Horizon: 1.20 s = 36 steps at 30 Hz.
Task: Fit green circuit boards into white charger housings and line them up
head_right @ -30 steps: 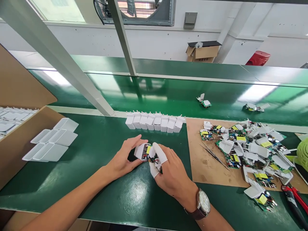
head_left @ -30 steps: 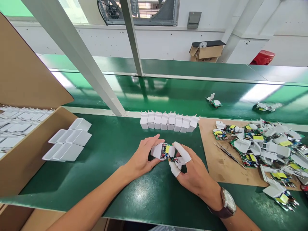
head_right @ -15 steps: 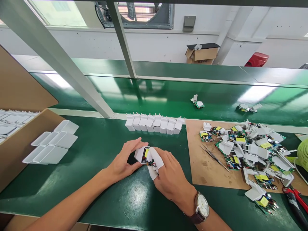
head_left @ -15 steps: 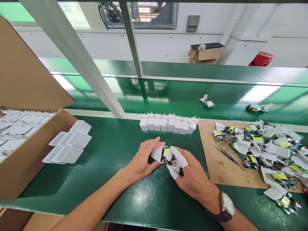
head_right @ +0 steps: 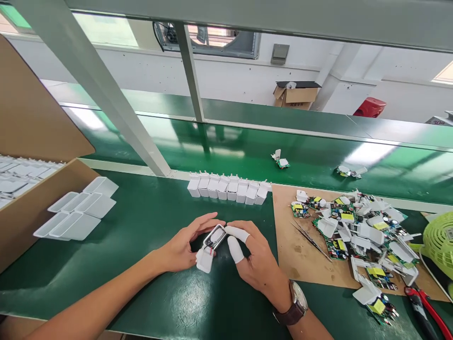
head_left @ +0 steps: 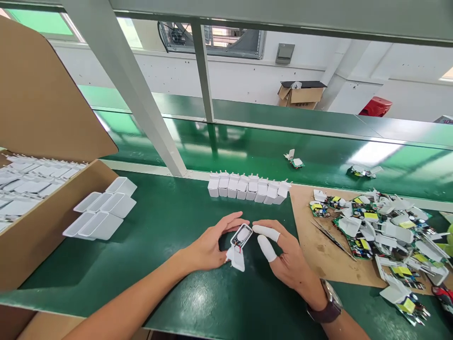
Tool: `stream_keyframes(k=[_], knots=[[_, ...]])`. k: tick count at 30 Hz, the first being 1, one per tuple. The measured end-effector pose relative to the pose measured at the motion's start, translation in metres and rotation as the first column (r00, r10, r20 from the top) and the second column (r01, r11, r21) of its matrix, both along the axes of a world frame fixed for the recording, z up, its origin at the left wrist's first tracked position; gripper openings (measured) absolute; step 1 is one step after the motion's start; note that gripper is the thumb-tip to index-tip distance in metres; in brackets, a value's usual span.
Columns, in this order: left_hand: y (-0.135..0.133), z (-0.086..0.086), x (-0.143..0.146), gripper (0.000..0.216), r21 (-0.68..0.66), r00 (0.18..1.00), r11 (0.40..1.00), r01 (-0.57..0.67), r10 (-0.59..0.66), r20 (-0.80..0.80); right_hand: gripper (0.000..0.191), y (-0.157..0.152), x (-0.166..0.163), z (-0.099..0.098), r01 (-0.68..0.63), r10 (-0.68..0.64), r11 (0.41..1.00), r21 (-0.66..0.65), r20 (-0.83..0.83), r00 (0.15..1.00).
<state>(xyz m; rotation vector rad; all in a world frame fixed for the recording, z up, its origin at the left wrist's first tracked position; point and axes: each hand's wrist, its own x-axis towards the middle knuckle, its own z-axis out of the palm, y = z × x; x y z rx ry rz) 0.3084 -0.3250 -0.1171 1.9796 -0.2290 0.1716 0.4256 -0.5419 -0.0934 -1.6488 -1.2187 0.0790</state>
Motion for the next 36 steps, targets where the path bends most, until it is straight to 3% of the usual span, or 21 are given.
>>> stream_keyframes(k=[2, 6, 10, 18, 25, 29, 32, 36], knots=[[0.000, -0.001, -0.001, 0.089, 0.078, 0.996, 0.993, -0.083, 0.081, 0.030, 0.036, 0.001, -0.001, -0.001, -0.043, 0.043, 0.999, -0.015, 0.010, 0.999], [0.002, -0.001, -0.005, 0.086, 0.235, 0.972, 0.951, -0.203, 0.167, 0.164, 0.066, 0.007, -0.008, -0.008, -0.078, 0.094, 0.986, -0.148, 0.107, 0.990], [0.002, 0.003, -0.007, 0.085, 0.275, 0.956, 0.934, -0.228, 0.162, 0.244, 0.065, 0.013, -0.014, -0.013, -0.077, 0.104, 0.976, -0.206, 0.123, 0.987], [-0.004, 0.006, -0.007, 0.091, 0.360, 0.971, 0.913, -0.190, 0.121, 0.206, 0.075, 0.010, -0.015, -0.010, -0.047, 0.064, 0.974, -0.223, 0.071, 0.995], [-0.002, 0.004, -0.009, 0.083, 0.321, 0.972, 0.928, -0.190, 0.131, 0.195, 0.068, 0.008, -0.011, -0.013, -0.031, 0.069, 0.972, -0.234, 0.160, 0.985], [0.007, 0.006, -0.009, 0.070, 0.387, 0.979, 0.903, -0.189, 0.144, 0.144, 0.059, 0.002, -0.002, -0.013, 0.032, 0.017, 0.976, -0.213, 0.225, 0.974], [0.017, 0.007, -0.007, 0.072, 0.410, 0.967, 0.876, -0.254, 0.218, 0.133, 0.055, -0.004, 0.003, -0.008, 0.102, -0.079, 0.983, -0.154, 0.149, 0.986], [0.021, 0.009, -0.002, 0.084, 0.306, 0.957, 0.907, -0.290, 0.269, 0.110, 0.054, -0.006, 0.002, 0.000, 0.129, -0.126, 0.990, -0.051, 0.065, 0.990]])
